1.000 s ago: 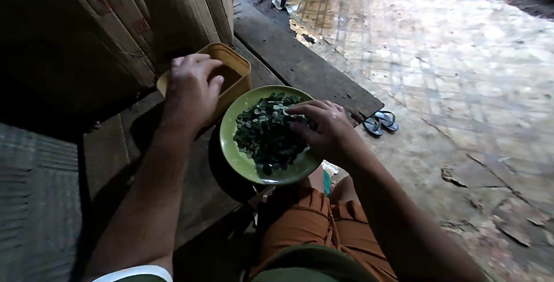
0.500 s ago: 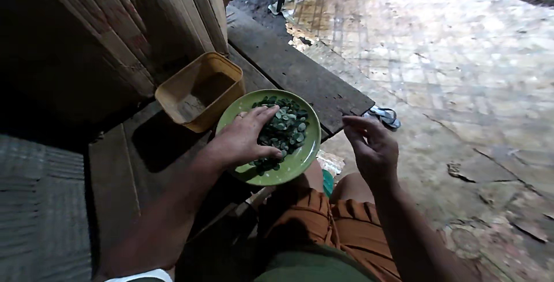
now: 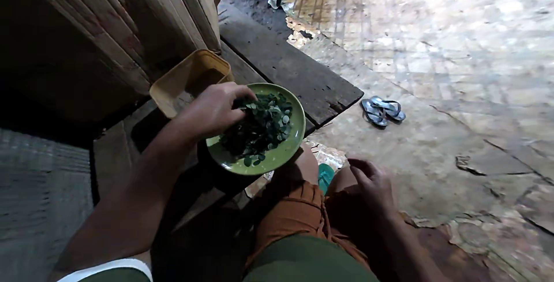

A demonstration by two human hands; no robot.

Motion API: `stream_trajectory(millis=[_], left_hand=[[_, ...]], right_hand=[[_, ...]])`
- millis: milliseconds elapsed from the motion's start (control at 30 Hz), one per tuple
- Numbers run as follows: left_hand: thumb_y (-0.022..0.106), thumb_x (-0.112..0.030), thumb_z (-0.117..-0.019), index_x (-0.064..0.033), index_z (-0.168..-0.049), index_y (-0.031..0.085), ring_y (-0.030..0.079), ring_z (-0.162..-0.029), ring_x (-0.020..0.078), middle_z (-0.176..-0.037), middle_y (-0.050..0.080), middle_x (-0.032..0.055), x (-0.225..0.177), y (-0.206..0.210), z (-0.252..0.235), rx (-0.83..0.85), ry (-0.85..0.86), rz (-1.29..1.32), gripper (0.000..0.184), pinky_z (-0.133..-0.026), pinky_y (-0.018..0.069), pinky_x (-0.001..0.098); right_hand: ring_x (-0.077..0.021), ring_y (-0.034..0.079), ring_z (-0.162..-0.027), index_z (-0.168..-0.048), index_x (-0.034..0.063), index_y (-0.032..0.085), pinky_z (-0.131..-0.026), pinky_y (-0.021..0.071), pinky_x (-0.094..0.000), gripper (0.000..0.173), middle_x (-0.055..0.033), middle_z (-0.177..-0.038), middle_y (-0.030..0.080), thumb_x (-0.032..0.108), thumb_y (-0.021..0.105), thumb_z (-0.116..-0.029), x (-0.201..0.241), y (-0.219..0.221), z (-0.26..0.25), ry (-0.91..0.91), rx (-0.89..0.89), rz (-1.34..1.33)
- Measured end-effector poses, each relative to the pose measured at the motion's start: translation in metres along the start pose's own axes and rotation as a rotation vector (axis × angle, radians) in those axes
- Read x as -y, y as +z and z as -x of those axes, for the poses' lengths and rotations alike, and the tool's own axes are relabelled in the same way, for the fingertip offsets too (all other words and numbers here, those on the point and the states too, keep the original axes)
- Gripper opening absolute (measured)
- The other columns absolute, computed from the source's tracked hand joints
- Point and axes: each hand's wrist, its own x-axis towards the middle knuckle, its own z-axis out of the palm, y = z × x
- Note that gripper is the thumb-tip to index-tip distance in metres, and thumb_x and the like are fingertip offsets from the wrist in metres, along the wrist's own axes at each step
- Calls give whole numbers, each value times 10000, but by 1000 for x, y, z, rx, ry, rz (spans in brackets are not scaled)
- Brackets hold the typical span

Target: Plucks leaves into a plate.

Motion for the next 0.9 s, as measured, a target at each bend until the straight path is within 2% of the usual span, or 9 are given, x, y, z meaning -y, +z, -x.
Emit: stream_trajectory(millis=[100,200,300,367,467,533,667,800,900], left_hand=[[663,-128,-995,-169,-1242,707,669,-1052,176,-1187,683,64,-11,-17,3,22,-58,-51,253,-916,557,433],[671,-119,-989,-162,-1324,673,658,-1117,203,-1263,673,93,-19,-22,5,27,-88,-49,337,-973,524,452],[671,-153,-1001,-160,-1380,632,683,-1084,178,-1320,633,99,-20,-20,6,36,-99,-34,381,-959,567,388],[626,-155,-1024,-152,-1382,630,676,-1100,178,-1341,627,99,-19,-20,9,11,-98,-41,358,-975,555,394],[607,-148,-1029,-141,-1356,644,674,-1085,187,-1283,656,99,-14,-19,20,-26,-124,-36,329,-971,546,432],[630,-141,-1018,-112,-1345,641,686,-1040,204,-1250,668,111,-10,-16,28,15,-167,-26,329,-936,565,442],[685,-174,-994,-94,-1363,626,676,-1065,226,-1255,655,121,-6,-2,46,114,-260,2,382,-948,561,443],[751,-209,-943,-102,-1292,657,678,-995,199,-1187,656,95,-7,7,71,92,-257,19,377,-860,590,417],[804,-235,-901,-92,-1290,650,682,-922,189,-1158,663,101,-11,16,78,152,-307,25,443,-800,597,409]], right_hand=[[-244,702,-1038,-1168,-72,687,-939,557,-406,270,-219,-1128,715,86,579,-978,-10,6,2,9,15,-34],[-222,700,-1033,-1169,-59,687,-937,556,-393,269,-207,-1129,714,97,568,-985,-19,11,3,11,29,-48],[-225,700,-1023,-1168,-53,690,-928,555,-399,271,-200,-1123,717,104,565,-986,-18,11,3,20,29,-45],[-230,699,-1017,-1168,-47,691,-920,555,-409,266,-199,-1117,717,104,562,-990,-19,11,2,17,33,-48],[-242,696,-1026,-1174,-53,688,-929,547,-425,268,-209,-1123,714,100,559,-996,-19,10,3,31,42,-54],[-227,696,-1029,-1173,-55,687,-932,549,-406,268,-205,-1126,715,101,561,-996,-18,10,3,34,45,-64],[-225,693,-1042,-1179,-57,683,-946,543,-413,281,-205,-1135,713,124,565,-998,-17,10,3,26,58,-76],[-203,696,-1021,-1173,-57,688,-932,551,-380,279,-200,-1121,717,128,570,-1001,-19,8,3,7,61,-79],[-226,692,-1044,-1185,-72,675,-944,545,-403,295,-217,-1145,707,125,555,-1002,-22,8,3,6,84,-90]])
